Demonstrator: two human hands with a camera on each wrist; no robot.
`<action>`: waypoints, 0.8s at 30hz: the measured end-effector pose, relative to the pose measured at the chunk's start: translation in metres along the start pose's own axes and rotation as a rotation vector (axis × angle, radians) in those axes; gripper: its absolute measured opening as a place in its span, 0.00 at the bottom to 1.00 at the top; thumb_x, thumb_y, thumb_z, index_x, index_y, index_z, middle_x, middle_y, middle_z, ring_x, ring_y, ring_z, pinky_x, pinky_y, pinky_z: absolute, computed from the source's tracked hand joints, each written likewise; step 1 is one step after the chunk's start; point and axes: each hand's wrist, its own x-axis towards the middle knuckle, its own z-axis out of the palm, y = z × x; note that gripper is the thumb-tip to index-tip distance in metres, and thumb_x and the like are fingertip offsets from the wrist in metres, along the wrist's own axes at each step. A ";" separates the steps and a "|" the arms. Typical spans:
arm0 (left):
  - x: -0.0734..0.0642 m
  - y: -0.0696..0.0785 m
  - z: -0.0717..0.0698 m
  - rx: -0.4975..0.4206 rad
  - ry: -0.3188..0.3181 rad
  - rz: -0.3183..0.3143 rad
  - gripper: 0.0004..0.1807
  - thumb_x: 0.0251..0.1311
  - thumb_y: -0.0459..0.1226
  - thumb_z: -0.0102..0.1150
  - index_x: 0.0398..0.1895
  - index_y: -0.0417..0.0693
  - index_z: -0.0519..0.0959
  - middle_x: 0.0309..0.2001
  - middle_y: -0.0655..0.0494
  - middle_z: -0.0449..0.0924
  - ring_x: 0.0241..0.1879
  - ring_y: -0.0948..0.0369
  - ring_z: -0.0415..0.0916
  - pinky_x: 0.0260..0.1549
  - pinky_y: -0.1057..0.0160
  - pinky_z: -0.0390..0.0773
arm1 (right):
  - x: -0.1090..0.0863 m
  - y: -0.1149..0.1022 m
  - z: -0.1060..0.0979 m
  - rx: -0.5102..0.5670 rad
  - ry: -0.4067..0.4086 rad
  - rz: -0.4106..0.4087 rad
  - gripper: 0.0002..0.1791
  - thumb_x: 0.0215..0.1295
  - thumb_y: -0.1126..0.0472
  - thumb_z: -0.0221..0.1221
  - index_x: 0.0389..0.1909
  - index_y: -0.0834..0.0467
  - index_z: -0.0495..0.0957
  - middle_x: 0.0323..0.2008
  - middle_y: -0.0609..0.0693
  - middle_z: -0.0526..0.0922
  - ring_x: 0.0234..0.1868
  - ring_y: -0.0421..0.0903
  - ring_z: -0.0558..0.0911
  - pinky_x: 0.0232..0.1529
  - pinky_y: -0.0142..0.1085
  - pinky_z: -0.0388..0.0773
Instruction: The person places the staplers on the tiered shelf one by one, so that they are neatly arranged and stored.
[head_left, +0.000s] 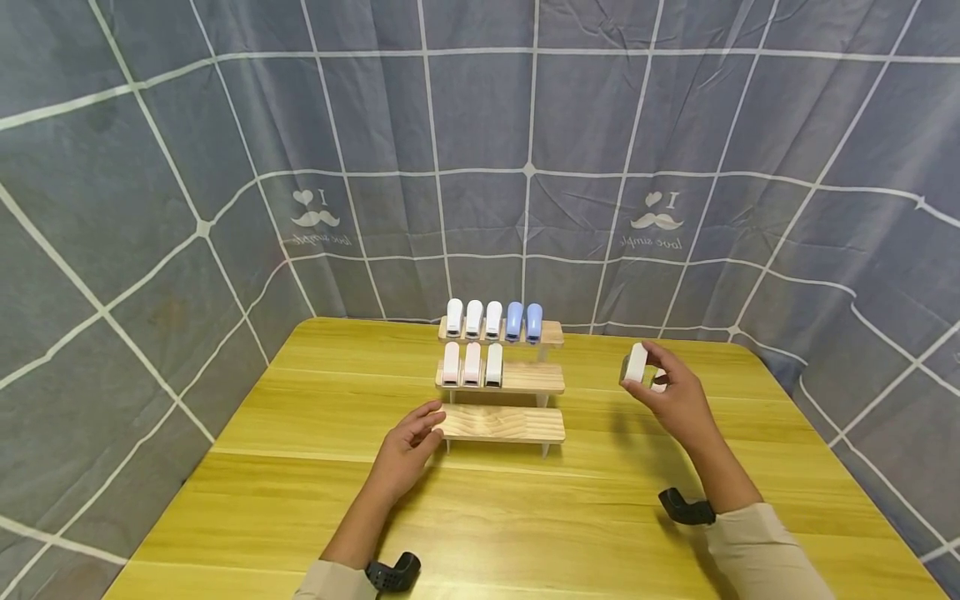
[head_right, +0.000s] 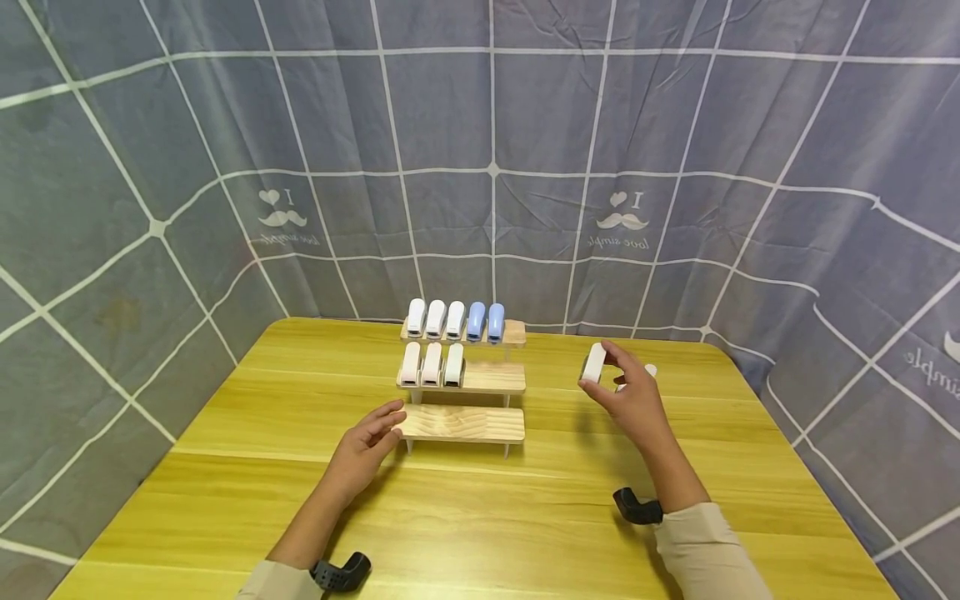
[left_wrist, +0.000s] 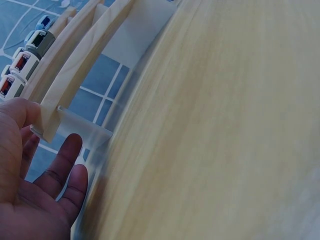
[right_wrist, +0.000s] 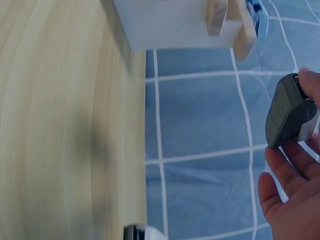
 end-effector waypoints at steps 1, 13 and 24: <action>0.001 -0.005 0.001 0.001 0.001 0.000 0.17 0.68 0.29 0.57 0.58 0.32 0.79 0.67 0.46 0.70 0.60 0.48 0.74 0.53 0.57 0.75 | 0.000 -0.001 0.002 0.000 0.001 -0.005 0.39 0.61 0.61 0.70 0.70 0.68 0.65 0.55 0.65 0.78 0.51 0.54 0.75 0.43 0.36 0.71; 0.007 -0.026 -0.001 0.015 -0.014 0.030 0.17 0.69 0.35 0.59 0.59 0.42 0.81 0.67 0.57 0.71 0.59 0.52 0.75 0.53 0.57 0.76 | 0.008 -0.020 0.034 0.072 -0.040 -0.032 0.40 0.60 0.60 0.70 0.71 0.64 0.65 0.59 0.61 0.76 0.57 0.55 0.74 0.48 0.50 0.71; 0.007 -0.024 0.000 0.008 -0.012 0.005 0.17 0.69 0.33 0.58 0.59 0.41 0.80 0.67 0.56 0.71 0.59 0.52 0.75 0.53 0.57 0.75 | 0.012 -0.040 0.066 0.125 -0.094 -0.061 0.40 0.57 0.60 0.72 0.70 0.63 0.67 0.57 0.58 0.77 0.56 0.54 0.75 0.50 0.53 0.73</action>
